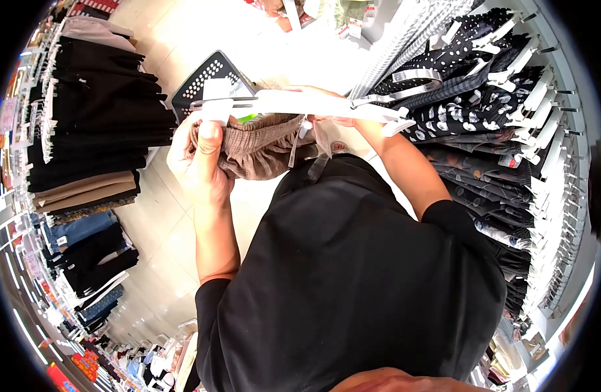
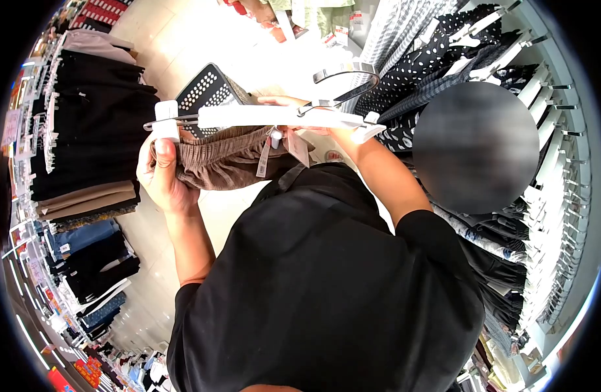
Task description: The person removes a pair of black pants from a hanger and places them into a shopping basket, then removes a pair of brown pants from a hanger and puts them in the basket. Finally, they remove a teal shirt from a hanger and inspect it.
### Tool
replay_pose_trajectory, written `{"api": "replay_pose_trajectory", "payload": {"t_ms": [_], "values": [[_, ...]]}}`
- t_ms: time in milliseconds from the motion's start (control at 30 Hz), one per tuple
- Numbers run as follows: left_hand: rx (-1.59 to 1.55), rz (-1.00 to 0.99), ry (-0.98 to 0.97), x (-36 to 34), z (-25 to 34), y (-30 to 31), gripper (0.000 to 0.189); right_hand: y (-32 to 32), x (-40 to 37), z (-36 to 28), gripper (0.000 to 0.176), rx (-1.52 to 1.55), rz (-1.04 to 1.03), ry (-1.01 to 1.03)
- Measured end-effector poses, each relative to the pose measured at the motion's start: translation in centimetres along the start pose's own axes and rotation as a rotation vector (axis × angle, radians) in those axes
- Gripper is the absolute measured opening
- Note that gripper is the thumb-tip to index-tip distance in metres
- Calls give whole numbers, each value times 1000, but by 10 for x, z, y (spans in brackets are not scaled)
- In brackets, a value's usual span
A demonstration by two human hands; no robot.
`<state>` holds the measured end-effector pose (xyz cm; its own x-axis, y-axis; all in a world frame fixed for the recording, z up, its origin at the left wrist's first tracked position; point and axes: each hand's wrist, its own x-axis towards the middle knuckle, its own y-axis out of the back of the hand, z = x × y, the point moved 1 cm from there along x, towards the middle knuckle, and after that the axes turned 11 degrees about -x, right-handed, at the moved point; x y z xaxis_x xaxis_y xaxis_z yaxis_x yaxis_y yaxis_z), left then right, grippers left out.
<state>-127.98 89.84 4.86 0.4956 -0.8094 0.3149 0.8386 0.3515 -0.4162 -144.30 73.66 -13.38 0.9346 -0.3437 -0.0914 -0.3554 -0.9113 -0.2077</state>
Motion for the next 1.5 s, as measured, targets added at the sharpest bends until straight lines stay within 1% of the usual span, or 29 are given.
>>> {"api": "replay_pose_trajectory", "payload": {"t_ms": [67, 133, 167, 200, 267, 300, 333, 400, 433, 467, 533, 600, 667, 700, 767, 800, 833, 867, 933, 1000, 1033, 1067, 1133, 1167, 1200, 1267, 1400, 1467, 1500], "values": [[18, 8, -6, 0, 0, 0, 31, 11, 9, 27, 59, 39, -39, -46], [20, 43, -17, 0, -2, 5, 32, 19, 11, 53, 57, 135, 54, -74], [22, 75, -26, 1, -2, 8, 33, 18, 9, 63, 44, 9, 145, -10], [24, 80, -29, 1, -2, 9, 33, 19, -7, 31, 36, -237, 57, -196], [-27, 164, -28, 3, -2, 12, 33, 11, -16, 20, 40, -47, 58, -112], [-27, 163, -33, 4, -5, 24, 33, 8, -25, 16, 46, -66, 138, -150], [-28, 202, -26, 4, -6, 29, 32, 9, -31, 14, 51, 57, 87, -38], [-26, 326, -19, 4, -9, 34, 32, 5, -47, 10, 49, 168, 173, -9], [-25, 328, -19, 3, -11, 38, 32, 5, -52, 17, 46, 112, 273, -9], [-51, 360, -10, 2, -14, 42, 31, 5, -57, 17, 46, 113, 273, -10], [-77, 389, 2, -2, -20, 46, 31, -1, -67, -4, 41, 198, 229, 62], [-150, 422, 11, -5, -24, 48, 30, -7, -70, -14, 38, 232, 232, 59], [-169, 424, 13, -7, -31, 53, 31, -11, -67, -15, 37, 272, 454, 137], [-205, 443, 22, -7, -33, 53, 30, -11, -68, -14, 37, 273, 458, 137], [-251, 474, 59, -9, -37, 57, 30, -9, -66, -11, 33, 415, 396, 234], [-251, 473, 59, -10, -38, 57, 30, -11, -65, -16, 31, 485, 361, 282], [-283, 480, 84, -10, -38, 56, 30, -15, -63, -20, 27, 436, 462, 291], [-314, 487, 108, -11, -39, 57, 30, -19, -65, -28, 27, 435, 461, 290], [-324, 501, 124, -16, -46, 63, 31, -25, -68, -42, 24, 497, 503, 222], [-248, 522, 112, -20, -47, 65, 34, -27, -72, -50, 23, 481, 485, 298], [-244, 545, 128, -22, -48, 63, 36, -32, -71, -56, 23, 432, 596, 306], [-252, 559, 124, -24, -47, 59, 36, -30, -72, -59, 24, 367, 570, 324], [-263, 542, 128, -26, -46, 55, 36, -30, -78, -57, 25, 365, 560, 297], [-267, 534, 130, -28, -45, 53, 35, -32, -78, -56, 28, 361, 594, 285], [-283, 506, 139, -31, -46, 57, 33, -35, -76, -58, 31, 318, 685, 285], [-309, 529, 131, -34, -48, 57, 31, -33, -73, -54, 41, 246, 802, 292], [-275, 506, 119, -45, -48, 55, 29, -38, -76, -59, 38, 319, 816, 311], [-272, 469, 140, -51, -52, 52, 31, -35, -80, -54, 35, 307, 939, 333], [-256, 451, 162, -54, -54, 53, 32, -33, -82, -53, 34, 348, 949, 330]]}}
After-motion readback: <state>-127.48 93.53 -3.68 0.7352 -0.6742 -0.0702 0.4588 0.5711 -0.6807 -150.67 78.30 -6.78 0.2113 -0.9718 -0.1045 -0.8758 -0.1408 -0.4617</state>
